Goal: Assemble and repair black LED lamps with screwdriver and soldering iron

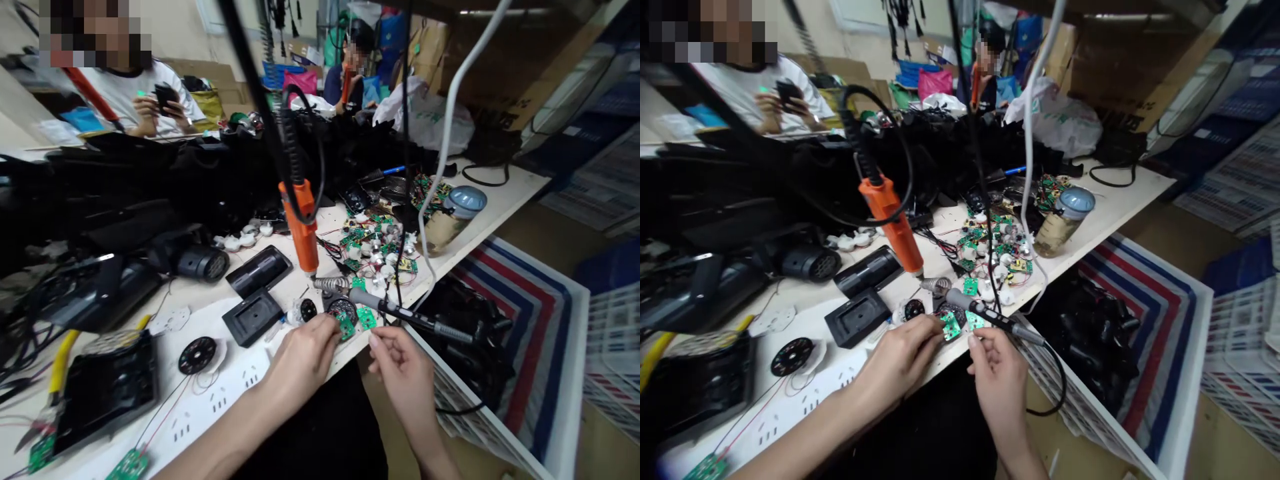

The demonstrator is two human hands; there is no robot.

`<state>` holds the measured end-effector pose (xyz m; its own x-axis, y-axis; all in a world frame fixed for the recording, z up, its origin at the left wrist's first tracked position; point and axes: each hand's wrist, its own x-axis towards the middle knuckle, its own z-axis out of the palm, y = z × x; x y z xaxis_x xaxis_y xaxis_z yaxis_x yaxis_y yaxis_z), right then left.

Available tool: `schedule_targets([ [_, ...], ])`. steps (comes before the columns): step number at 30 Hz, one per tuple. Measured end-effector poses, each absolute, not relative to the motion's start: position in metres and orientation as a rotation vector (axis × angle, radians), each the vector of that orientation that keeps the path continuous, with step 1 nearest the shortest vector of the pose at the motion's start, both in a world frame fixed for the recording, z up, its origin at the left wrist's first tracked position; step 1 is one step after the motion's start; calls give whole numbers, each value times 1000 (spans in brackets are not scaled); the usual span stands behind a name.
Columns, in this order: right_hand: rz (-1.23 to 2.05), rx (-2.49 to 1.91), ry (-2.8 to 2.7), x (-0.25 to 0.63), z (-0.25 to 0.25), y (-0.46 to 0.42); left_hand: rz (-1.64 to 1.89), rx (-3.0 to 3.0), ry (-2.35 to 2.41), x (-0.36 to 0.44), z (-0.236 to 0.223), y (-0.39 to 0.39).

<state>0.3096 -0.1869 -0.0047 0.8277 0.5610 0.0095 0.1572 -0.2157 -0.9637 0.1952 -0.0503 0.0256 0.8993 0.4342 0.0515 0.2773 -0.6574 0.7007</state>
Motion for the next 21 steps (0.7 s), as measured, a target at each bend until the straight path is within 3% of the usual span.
schedule_targets([
  [8, 305, -1778, -904, 309, -7, -174, 41, 2156, 722, 191, 33, -42],
  [13, 182, -1751, -836, 308, -8, -172, 57, 2473, 904, 208, 23, -42],
  [21, 146, -1629, -725, 320, 24, -174, -58, 2477, 980, 216, 29, -40],
])
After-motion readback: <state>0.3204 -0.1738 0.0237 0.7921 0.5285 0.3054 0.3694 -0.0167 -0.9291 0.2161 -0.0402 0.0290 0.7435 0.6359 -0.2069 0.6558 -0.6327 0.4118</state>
